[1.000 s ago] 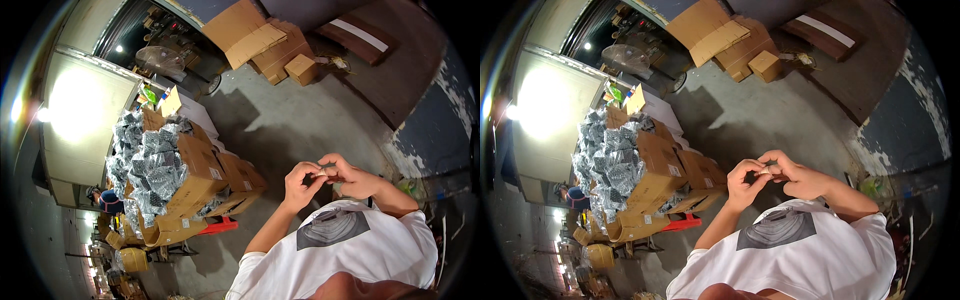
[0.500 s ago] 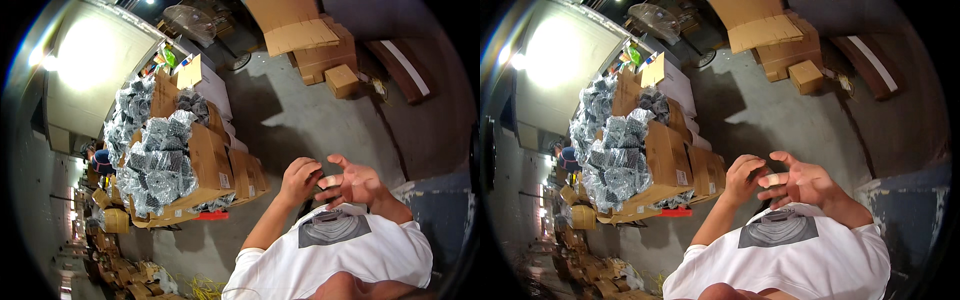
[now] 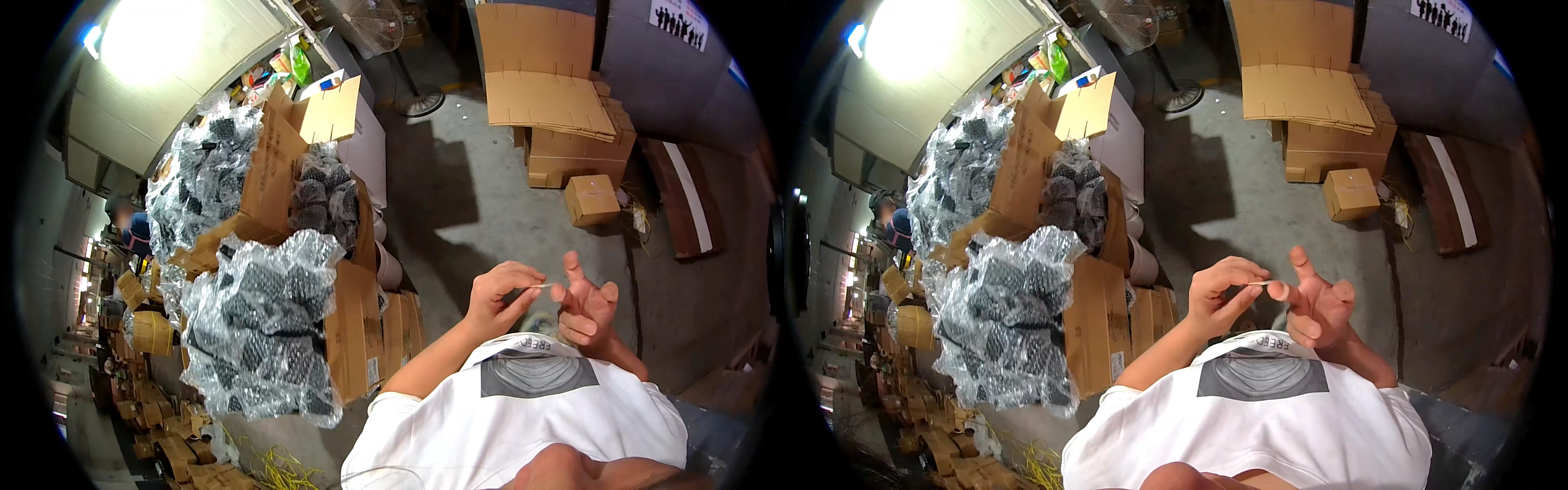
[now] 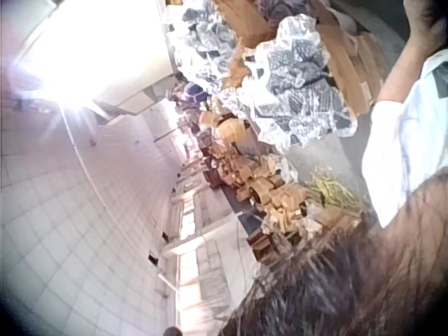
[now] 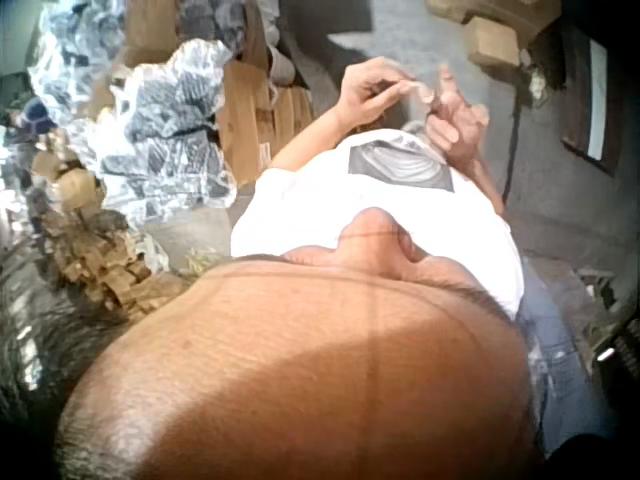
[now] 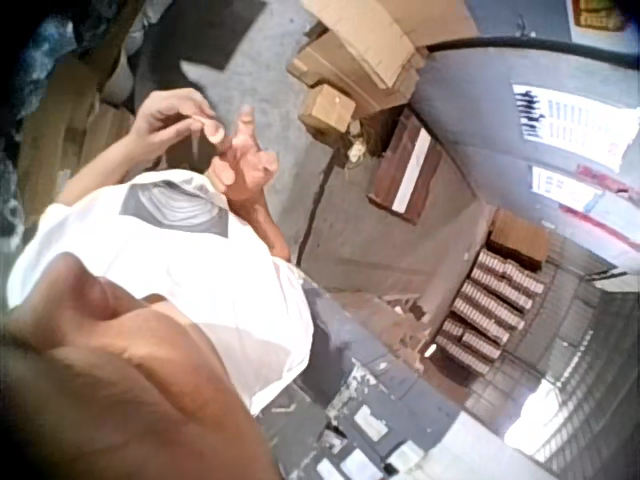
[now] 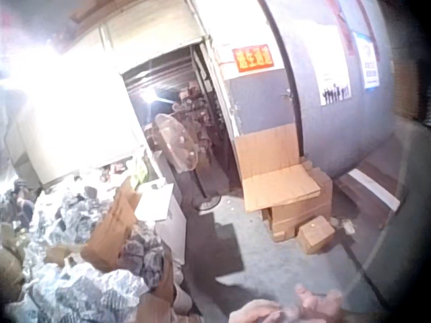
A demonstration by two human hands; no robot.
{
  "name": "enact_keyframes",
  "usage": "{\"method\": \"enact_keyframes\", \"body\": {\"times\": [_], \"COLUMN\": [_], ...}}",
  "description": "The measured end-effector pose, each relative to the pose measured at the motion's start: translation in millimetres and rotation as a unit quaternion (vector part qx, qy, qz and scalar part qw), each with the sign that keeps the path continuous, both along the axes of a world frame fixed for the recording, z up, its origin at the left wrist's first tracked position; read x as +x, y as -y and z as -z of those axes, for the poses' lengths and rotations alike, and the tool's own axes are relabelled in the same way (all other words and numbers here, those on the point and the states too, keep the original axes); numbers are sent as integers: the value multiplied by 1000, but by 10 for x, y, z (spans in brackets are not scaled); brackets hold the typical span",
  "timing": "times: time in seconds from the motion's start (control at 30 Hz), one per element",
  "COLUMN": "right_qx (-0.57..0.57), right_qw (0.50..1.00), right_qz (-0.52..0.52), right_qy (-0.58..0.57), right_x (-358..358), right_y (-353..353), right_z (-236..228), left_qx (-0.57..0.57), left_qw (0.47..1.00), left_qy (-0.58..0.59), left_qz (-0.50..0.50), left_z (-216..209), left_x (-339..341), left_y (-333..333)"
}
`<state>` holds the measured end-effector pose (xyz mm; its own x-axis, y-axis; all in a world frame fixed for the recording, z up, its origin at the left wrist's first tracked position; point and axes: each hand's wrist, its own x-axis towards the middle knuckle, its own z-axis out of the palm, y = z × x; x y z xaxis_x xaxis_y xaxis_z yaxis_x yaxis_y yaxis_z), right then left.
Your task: The person removes a small electronic component from a drawer, then repeatedly fills cardboard boxes with bubble-wrapped plastic items, seals them using a tape dispenser, and stacks the completed boxes on the floor.
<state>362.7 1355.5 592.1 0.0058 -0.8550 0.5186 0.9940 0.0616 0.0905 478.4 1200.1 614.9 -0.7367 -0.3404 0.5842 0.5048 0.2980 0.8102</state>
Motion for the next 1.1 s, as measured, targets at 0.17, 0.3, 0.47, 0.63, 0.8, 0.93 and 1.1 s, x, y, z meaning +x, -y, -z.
{"method": "enact_keyframes", "body": {"times": [0.17, 0.3, 0.47, 0.63, 0.8, 0.93, 1.1], "right_qx": [-42, -3, 27, 22, -33, -75, -99], "right_qw": [997, 998, 998, 965, 777, 653, 545], "right_qz": [-51, -29, 43, 127, 303, 366, 436], "right_qy": [50, 48, -44, -229, -551, -659, -709], "right_x": [-452, -1010, -1702, -2316, -2710, -2841, -2951], "right_y": [787, 1471, 2534, 3591, 4529, 5239, 6343], "right_z": [106, 228, 172, -9, 109, 265, 289], "left_qx": [-65, -61, 9, 83, 242, 275, 260], "left_qw": [997, 994, 985, 968, 941, 944, 950], "left_qy": [-4, -11, 4, 20, 70, 50, 21], "left_qz": [-48, -91, -173, -234, -227, -176, -169], "left_z": [55, 127, 143, 74, -6, 253, 405], "left_x": [-502, -930, -1634, -2257, -2552, -2598, -2720], "left_y": [827, 1319, 2059, 2906, 3629, 4298, 5212]}}
